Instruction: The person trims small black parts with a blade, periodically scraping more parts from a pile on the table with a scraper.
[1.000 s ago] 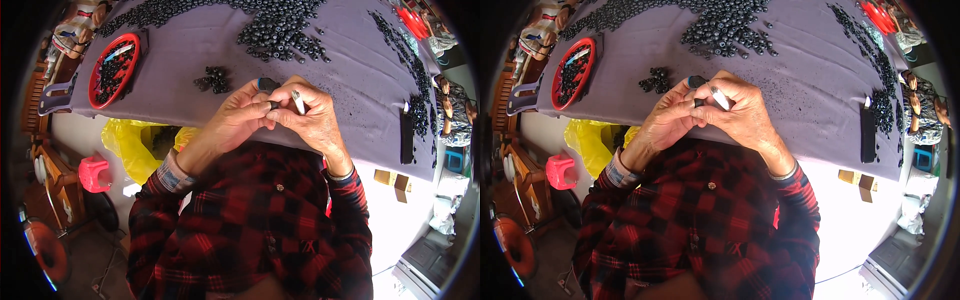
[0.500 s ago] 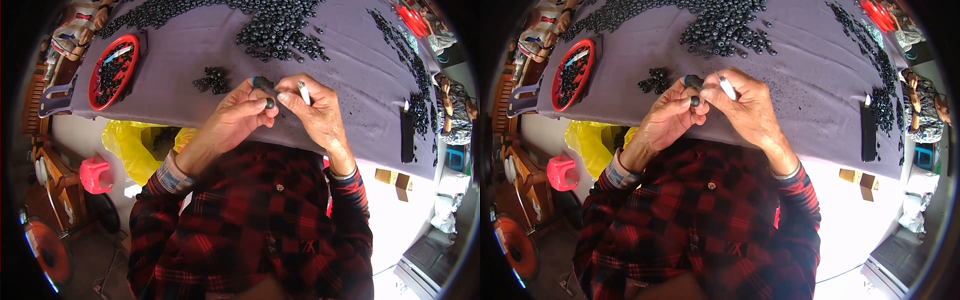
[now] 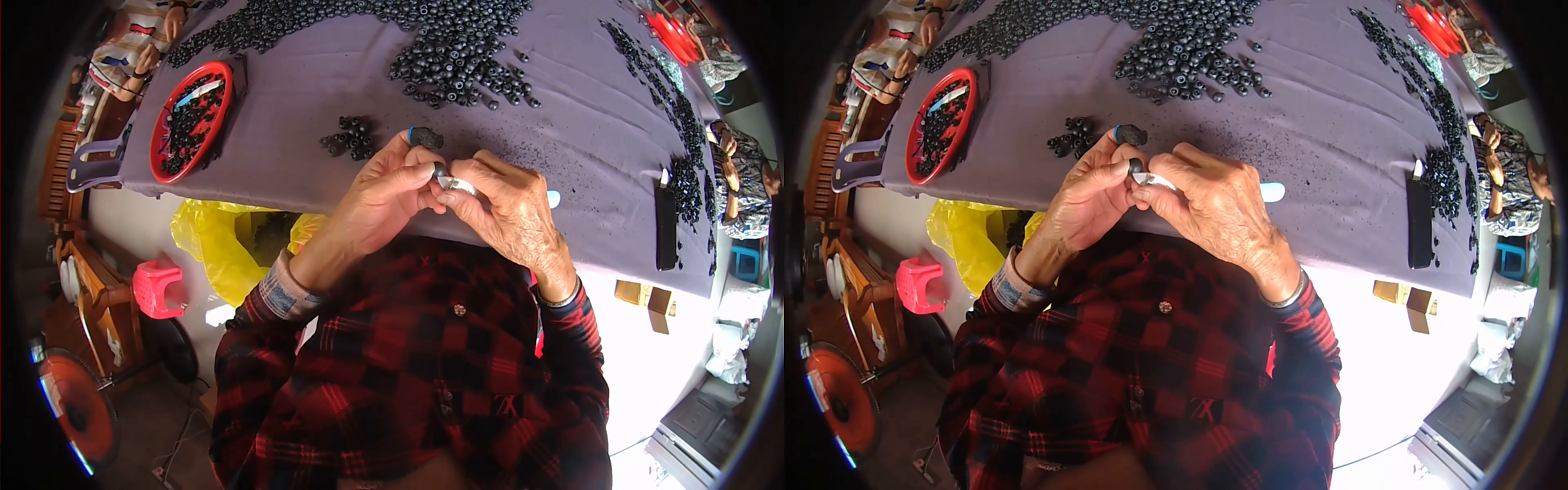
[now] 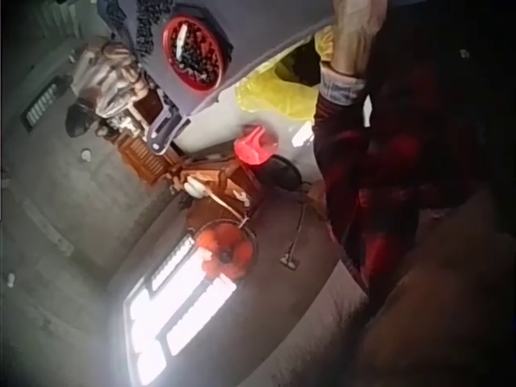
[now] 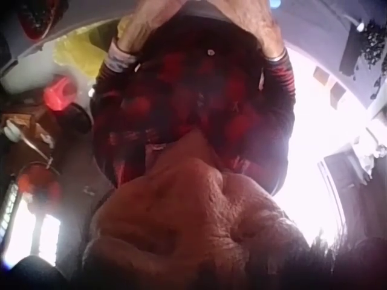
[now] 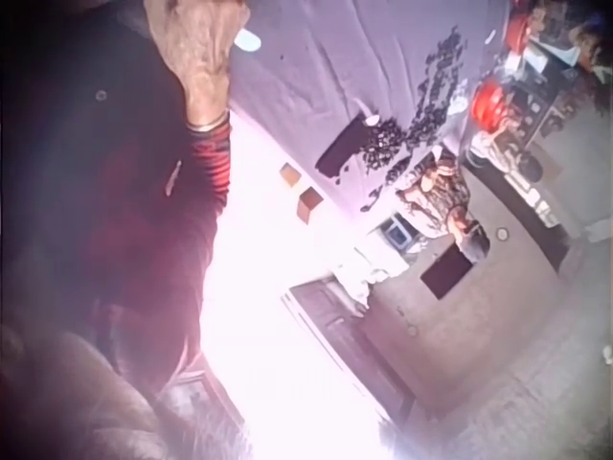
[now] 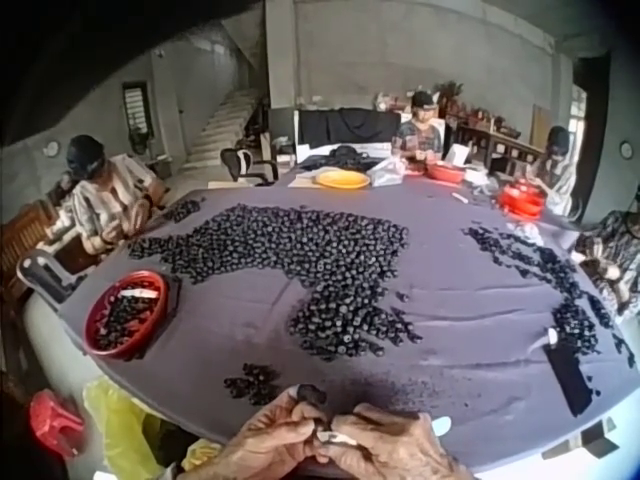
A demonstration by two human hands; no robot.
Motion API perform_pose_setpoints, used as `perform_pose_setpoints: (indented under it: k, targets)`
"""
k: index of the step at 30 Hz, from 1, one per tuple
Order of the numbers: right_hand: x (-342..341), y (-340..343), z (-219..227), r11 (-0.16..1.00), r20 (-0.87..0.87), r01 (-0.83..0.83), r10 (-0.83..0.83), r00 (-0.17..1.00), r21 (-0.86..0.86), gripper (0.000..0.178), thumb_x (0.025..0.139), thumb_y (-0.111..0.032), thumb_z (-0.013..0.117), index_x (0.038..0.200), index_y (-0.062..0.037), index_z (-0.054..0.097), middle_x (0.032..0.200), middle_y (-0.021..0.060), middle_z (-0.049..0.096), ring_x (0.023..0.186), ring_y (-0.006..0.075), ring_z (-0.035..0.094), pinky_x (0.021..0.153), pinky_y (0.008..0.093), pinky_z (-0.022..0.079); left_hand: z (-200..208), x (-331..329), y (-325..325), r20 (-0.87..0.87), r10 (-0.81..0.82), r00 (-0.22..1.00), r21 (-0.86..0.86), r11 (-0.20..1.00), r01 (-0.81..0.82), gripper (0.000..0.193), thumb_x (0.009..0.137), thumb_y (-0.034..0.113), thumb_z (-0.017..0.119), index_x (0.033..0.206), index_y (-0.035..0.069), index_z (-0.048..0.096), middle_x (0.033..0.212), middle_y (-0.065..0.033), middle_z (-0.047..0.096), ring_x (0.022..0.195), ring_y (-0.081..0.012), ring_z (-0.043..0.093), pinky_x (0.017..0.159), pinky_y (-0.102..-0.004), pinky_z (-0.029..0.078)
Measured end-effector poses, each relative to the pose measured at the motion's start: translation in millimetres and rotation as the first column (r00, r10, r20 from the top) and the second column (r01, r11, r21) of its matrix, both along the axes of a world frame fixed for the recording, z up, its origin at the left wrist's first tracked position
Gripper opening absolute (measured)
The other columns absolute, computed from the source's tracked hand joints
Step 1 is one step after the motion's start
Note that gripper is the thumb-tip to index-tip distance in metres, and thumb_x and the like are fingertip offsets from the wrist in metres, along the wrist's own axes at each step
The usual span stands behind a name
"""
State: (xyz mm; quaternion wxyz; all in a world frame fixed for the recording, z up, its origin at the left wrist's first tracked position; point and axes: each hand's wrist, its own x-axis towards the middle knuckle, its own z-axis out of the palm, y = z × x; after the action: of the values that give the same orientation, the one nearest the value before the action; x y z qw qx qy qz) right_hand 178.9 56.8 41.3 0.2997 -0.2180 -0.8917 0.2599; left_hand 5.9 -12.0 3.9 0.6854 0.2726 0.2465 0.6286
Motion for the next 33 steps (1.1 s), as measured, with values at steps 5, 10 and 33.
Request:
perform_pose_setpoints:
  k: [5, 10, 33]
  targets:
    - [-0.2, 2.6, -4.5, 0.997, -0.055, -0.02, 0.016, 0.998, -0.069, 0.012, 0.082, -0.019, 0.071, 0.087, -0.0097, 0.067, 0.076, 0.0037, 0.063, 0.064, 0.0241, 0.062, 0.053, 0.0351, 0.049, -3.7, -0.4, 1.2, 0.02, -0.003, 1.0, 0.005, 1.0, 0.003, 0.028, 0.093, 0.012, 0.056, 0.116, 0.006, 0.044, 0.087, -0.0031, 0.056, 0.08, -0.0142, 0.058, 0.072, -0.0305, 0.05]
    - [-1.2, 10.1, -13.8, 0.984, -0.16, 0.118, -0.139, 0.977, -0.132, 0.016, 0.089, -0.017, 0.066, 0.096, -0.0036, 0.065, 0.074, 0.0089, 0.062, 0.065, 0.0116, 0.058, 0.061, 0.0288, 0.049, -5.6, 6.4, -5.2, -0.03, -0.017, 0.999, 0.019, 1.0, 0.017, 0.026, 0.09, 0.005, 0.058, 0.114, 0.005, 0.047, 0.094, -0.0058, 0.06, 0.082, -0.0164, 0.059, 0.073, -0.0322, 0.051]
    - [11.7, 63.7, -12.7, 0.966, 0.177, 0.258, -0.25, 0.952, -0.021, 0.012, 0.083, -0.012, 0.068, 0.087, -0.0017, 0.065, 0.075, 0.0104, 0.064, 0.062, 0.0253, 0.057, 0.062, 0.0322, 0.046, -11.9, -49.4, -29.5, -0.712, -0.077, 0.698, -0.21, 0.972, -0.107, 0.03, 0.085, 0.011, 0.069, 0.105, 0.0, 0.049, 0.079, -0.0082, 0.061, 0.071, -0.0189, 0.062, 0.059, -0.0332, 0.05]
